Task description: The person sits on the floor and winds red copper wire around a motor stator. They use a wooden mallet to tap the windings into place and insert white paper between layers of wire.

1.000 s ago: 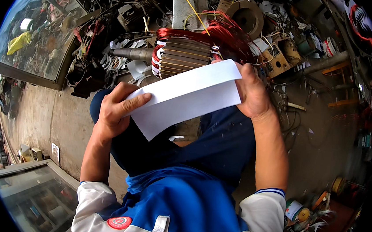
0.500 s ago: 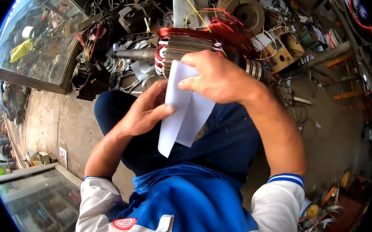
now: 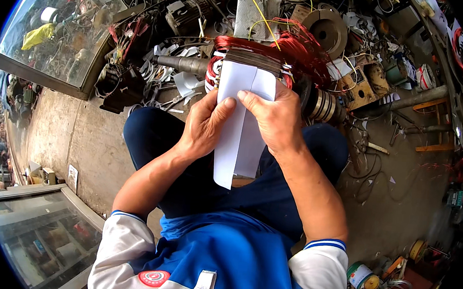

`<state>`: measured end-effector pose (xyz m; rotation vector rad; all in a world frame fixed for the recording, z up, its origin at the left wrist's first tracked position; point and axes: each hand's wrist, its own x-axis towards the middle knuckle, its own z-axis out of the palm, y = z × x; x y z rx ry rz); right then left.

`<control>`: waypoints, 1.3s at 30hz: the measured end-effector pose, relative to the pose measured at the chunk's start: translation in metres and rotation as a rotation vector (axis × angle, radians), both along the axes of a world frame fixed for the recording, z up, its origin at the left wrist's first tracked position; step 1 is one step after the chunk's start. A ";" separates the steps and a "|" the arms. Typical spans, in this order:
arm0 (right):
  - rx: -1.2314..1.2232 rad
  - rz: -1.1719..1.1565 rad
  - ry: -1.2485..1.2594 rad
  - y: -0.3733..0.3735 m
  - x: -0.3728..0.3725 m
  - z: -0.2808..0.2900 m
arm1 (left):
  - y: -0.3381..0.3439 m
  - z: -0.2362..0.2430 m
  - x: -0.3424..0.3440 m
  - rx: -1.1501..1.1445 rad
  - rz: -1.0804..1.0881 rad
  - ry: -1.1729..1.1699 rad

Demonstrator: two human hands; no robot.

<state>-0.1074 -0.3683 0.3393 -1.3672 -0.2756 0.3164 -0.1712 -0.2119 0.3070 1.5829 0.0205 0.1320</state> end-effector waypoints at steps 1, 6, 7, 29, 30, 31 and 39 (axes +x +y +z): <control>-0.017 -0.025 -0.018 0.002 0.000 -0.001 | -0.002 -0.001 0.001 0.013 0.033 -0.006; -0.093 -0.061 -0.074 0.005 0.004 -0.004 | -0.005 0.000 0.004 0.191 0.219 -0.034; -0.111 -0.046 -0.055 0.004 0.006 -0.001 | -0.004 -0.002 0.003 0.181 0.206 -0.025; -0.023 0.019 -0.029 0.000 0.032 0.007 | -0.009 -0.026 0.010 -0.299 -0.038 0.071; -0.062 0.032 -0.039 0.000 0.033 0.005 | -0.010 -0.024 0.012 -0.316 -0.018 0.038; -0.065 0.039 -0.053 0.002 0.032 0.002 | -0.012 -0.021 0.014 -0.334 0.002 0.005; -0.072 0.073 -0.106 0.010 0.022 -0.007 | -0.006 -0.028 0.023 -0.211 0.120 -0.049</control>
